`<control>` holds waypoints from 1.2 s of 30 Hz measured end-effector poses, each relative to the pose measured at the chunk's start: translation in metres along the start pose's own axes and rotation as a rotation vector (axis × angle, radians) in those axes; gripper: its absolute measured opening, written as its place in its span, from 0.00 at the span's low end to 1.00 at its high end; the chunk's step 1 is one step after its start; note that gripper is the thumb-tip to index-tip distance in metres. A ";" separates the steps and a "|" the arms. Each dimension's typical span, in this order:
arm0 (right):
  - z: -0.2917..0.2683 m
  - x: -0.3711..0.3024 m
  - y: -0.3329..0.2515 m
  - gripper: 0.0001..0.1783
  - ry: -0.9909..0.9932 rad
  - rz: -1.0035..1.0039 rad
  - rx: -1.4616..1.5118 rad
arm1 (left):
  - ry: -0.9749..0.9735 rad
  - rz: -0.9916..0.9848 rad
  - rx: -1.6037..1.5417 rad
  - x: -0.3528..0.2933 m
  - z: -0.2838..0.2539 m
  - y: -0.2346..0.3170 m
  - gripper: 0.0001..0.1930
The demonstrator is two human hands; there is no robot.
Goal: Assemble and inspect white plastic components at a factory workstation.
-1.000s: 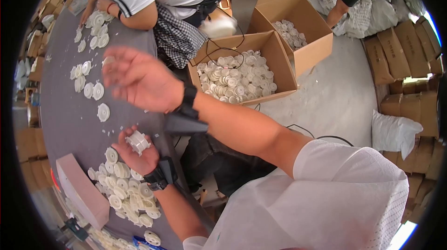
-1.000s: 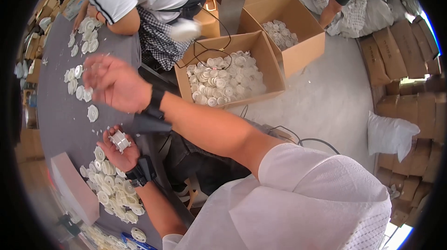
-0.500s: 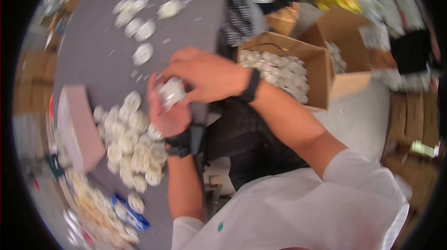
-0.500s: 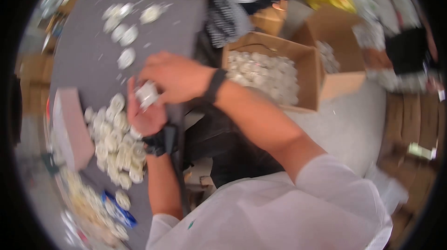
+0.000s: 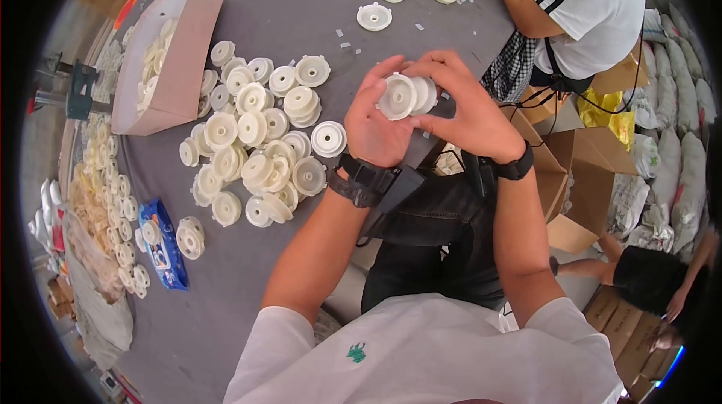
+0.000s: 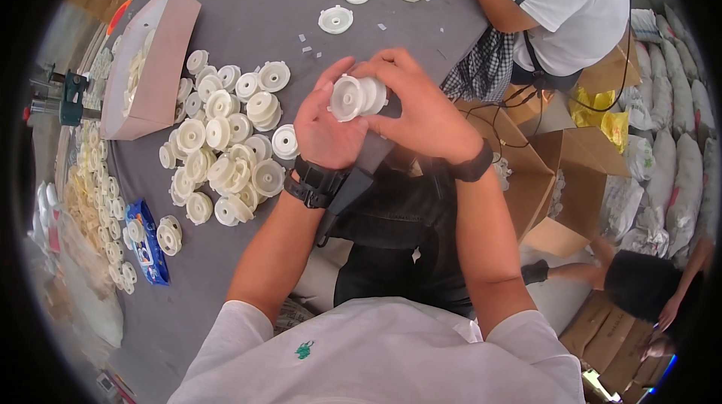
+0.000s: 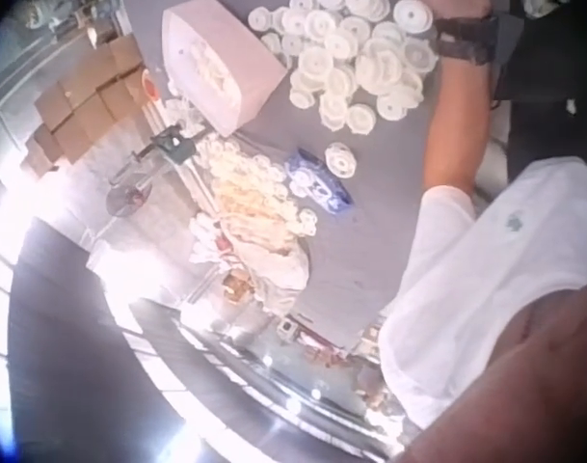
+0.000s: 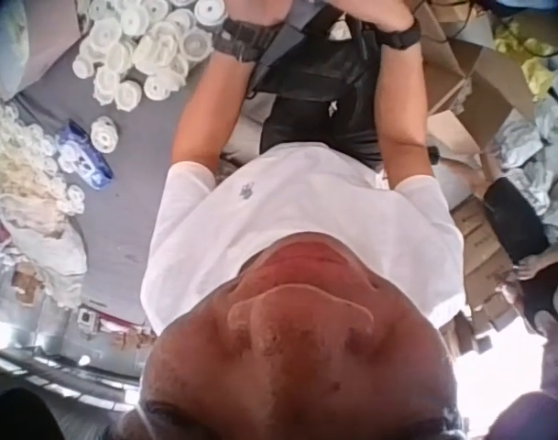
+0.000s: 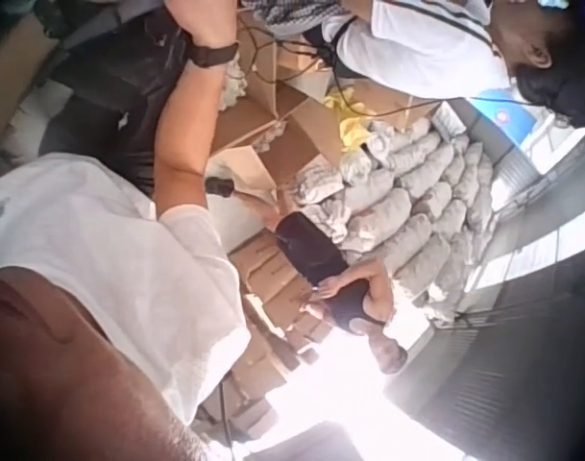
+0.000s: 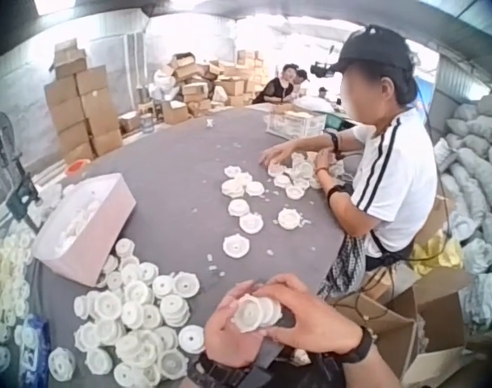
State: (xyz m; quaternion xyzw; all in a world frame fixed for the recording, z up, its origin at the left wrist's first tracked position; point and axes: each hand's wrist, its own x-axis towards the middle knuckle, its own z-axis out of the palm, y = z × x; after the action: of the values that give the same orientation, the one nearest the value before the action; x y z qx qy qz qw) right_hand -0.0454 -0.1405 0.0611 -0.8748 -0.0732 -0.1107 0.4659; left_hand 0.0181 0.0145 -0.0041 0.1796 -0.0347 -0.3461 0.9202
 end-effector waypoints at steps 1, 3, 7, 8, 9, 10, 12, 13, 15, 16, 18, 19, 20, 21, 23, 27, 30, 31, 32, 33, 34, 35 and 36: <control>0.000 0.001 -0.002 0.29 -0.007 -0.001 -0.004 | 0.000 0.005 -0.006 0.000 0.001 0.000 0.27; -0.002 0.004 -0.006 0.29 -0.055 0.106 -0.021 | 0.035 0.025 -0.036 0.000 0.004 -0.001 0.26; 0.002 0.006 -0.009 0.28 -0.012 0.044 -0.028 | -0.036 -0.009 -0.021 0.000 0.005 -0.002 0.22; 0.005 0.007 -0.010 0.28 0.012 -0.021 -0.066 | 0.002 -0.006 -0.022 0.001 0.003 -0.003 0.23; 0.007 0.008 -0.011 0.28 0.037 -0.086 -0.104 | 0.039 -0.005 -0.022 0.001 0.001 -0.004 0.23; 0.008 0.008 -0.010 0.28 0.035 -0.089 -0.104 | 0.038 0.000 -0.023 0.001 -0.002 -0.004 0.23; 0.009 0.007 -0.008 0.29 0.019 -0.148 -0.251 | 0.001 0.001 -0.022 0.004 -0.003 -0.005 0.23; 0.009 0.007 -0.006 0.29 0.019 -0.149 -0.255 | -0.002 0.001 -0.025 0.003 -0.002 -0.005 0.23; 0.009 0.007 -0.002 0.29 0.077 -0.131 -0.167 | -0.034 -0.002 -0.034 0.002 0.000 -0.005 0.22; 0.008 0.007 -0.003 0.29 0.077 -0.134 -0.169 | -0.037 0.000 -0.036 0.002 0.001 -0.006 0.22; 0.007 0.004 -0.006 0.30 0.108 0.072 -0.032 | -0.009 0.037 -0.019 0.003 0.003 -0.009 0.23; 0.008 0.004 -0.006 0.30 0.111 0.071 -0.037 | -0.015 0.035 -0.020 0.002 0.004 -0.009 0.23; 0.011 0.005 -0.005 0.30 0.162 0.060 0.010 | -0.066 0.034 -0.023 0.001 0.003 -0.007 0.24; 0.011 0.005 -0.006 0.30 0.214 0.049 0.054 | -0.119 0.031 -0.029 0.001 0.004 -0.006 0.24; 0.008 0.005 -0.006 0.31 0.224 0.045 0.042 | -0.114 0.029 -0.023 0.002 0.005 -0.007 0.25; 0.005 0.005 -0.004 0.29 0.224 0.021 0.022 | -0.119 0.043 0.019 0.001 0.005 -0.007 0.28; 0.004 0.004 -0.006 0.27 0.228 0.045 0.008 | -0.128 0.038 0.017 0.002 0.003 -0.008 0.28; 0.005 0.004 -0.006 0.27 0.228 0.044 0.009 | -0.128 0.039 0.018 0.002 0.000 -0.008 0.28; 0.005 0.004 -0.004 0.24 0.234 0.017 -0.007 | -0.130 0.023 0.044 0.002 -0.005 -0.009 0.28; 0.004 0.004 -0.001 0.22 0.241 -0.008 -0.026 | -0.133 0.004 0.068 0.003 -0.005 -0.009 0.29; 0.003 0.004 0.000 0.22 0.242 -0.008 -0.027 | -0.133 0.003 0.068 0.003 -0.004 -0.009 0.29; 0.002 0.005 0.002 0.20 0.253 0.079 0.020 | -0.114 0.015 0.067 0.004 -0.003 -0.010 0.27; 0.002 0.004 0.003 0.19 0.264 0.169 0.065 | -0.093 0.025 0.064 0.003 -0.002 -0.012 0.25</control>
State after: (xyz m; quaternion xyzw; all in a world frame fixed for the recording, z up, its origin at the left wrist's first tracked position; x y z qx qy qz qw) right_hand -0.0409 -0.1407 0.0587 -0.8401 0.0589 -0.1826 0.5074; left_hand 0.0138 0.0047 -0.0100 0.1924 -0.0908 -0.3412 0.9156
